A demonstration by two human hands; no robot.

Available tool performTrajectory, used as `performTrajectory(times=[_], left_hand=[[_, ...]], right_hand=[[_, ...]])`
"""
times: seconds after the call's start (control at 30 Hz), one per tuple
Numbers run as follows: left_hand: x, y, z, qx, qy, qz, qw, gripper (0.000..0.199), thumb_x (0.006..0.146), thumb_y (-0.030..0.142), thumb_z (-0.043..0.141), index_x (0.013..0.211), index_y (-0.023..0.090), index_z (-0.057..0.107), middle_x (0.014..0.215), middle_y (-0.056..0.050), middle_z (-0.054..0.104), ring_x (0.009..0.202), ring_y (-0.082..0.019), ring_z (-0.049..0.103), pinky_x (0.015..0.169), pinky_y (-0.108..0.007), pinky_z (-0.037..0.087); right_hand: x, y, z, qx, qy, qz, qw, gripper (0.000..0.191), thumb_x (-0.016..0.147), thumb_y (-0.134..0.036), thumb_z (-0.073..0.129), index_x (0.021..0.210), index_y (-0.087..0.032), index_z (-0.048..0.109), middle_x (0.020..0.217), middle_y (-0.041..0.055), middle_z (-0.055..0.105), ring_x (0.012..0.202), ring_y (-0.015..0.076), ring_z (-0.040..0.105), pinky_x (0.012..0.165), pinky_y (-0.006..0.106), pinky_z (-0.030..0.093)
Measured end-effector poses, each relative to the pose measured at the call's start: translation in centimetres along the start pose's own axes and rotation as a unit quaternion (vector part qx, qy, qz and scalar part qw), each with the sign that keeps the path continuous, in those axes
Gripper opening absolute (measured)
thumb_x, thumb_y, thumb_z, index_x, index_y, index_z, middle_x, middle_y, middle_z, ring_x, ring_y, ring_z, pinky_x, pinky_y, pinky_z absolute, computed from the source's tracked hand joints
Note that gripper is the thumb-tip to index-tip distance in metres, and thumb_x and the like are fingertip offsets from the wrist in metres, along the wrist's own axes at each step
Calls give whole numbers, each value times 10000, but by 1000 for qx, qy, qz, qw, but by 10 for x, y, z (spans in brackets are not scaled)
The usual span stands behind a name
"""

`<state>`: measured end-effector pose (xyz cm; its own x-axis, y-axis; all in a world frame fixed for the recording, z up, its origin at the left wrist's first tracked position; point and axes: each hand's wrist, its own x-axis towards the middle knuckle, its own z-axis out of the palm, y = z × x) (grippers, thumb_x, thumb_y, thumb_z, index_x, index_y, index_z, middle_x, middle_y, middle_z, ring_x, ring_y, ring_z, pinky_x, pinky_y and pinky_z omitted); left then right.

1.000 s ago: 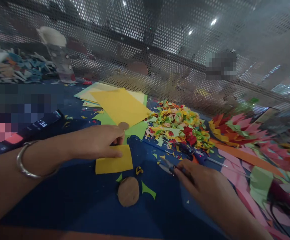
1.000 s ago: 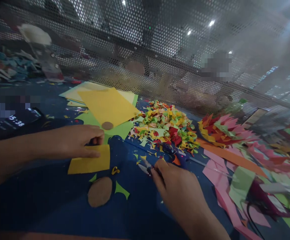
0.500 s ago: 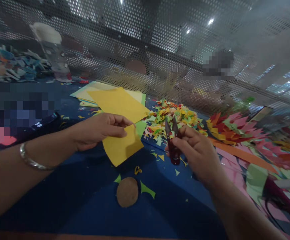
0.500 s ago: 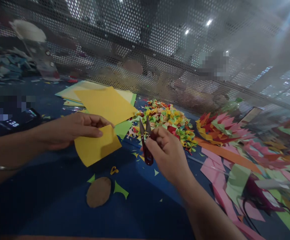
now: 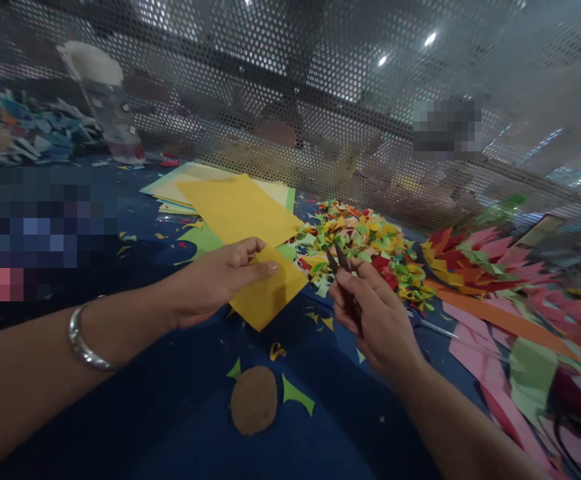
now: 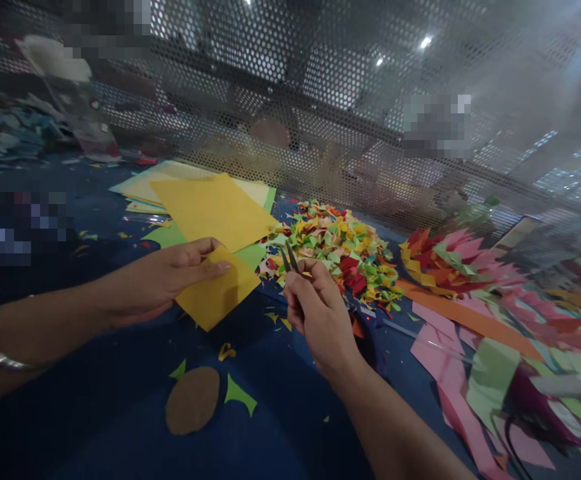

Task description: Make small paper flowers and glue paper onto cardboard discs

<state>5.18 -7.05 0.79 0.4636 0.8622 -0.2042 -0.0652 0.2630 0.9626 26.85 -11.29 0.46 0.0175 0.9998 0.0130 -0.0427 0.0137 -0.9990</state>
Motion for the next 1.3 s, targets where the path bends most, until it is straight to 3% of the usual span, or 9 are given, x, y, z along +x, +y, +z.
performTrajectory(times=[0.1, 0.2, 0.53, 0.8, 1.3], left_hand=[[-3, -3, 6, -31, -9, -8, 999, 310, 761, 240, 781, 922, 216, 517, 792, 22, 702, 677, -136, 676, 630, -237, 524], [-4, -5, 9, -52, 1, -13, 999, 350, 707, 164, 815, 927, 199, 545, 705, 34, 698, 604, -115, 662, 578, -205, 506], [0, -3, 7, -20, 70, 9, 997, 451, 651, 172, 834, 991, 210, 541, 709, 48, 700, 657, -114, 664, 597, -193, 468], [0, -7, 9, -9, 35, 28, 999, 409, 697, 168, 807, 967, 222, 505, 636, 88, 646, 606, -101, 644, 530, -171, 431], [-3, -5, 12, -28, 19, 29, 999, 350, 734, 133, 786, 938, 206, 510, 574, 119, 601, 550, -46, 599, 491, -118, 367]], right_hand=[[-1, 2, -1, -22, -17, 11, 1000, 253, 901, -459, 604, 916, -233, 492, 565, -98, 412, 425, 48, 271, 375, 144, 183], [-3, 4, -3, -47, -47, 22, 998, 296, 899, -496, 617, 923, -219, 516, 565, -97, 380, 451, 56, 261, 379, 145, 179], [-14, -2, -12, -152, -115, 32, 981, 320, 913, -509, 604, 956, -195, 567, 601, -91, 323, 484, 56, 211, 430, 194, 144], [-12, 0, -16, -259, -137, -11, 956, 323, 941, -519, 567, 989, -199, 576, 603, -86, 336, 514, 74, 287, 473, 228, 208], [-15, -4, -14, -298, -134, -21, 945, 309, 955, -507, 537, 996, -203, 577, 601, -75, 378, 524, 92, 300, 487, 243, 229]])
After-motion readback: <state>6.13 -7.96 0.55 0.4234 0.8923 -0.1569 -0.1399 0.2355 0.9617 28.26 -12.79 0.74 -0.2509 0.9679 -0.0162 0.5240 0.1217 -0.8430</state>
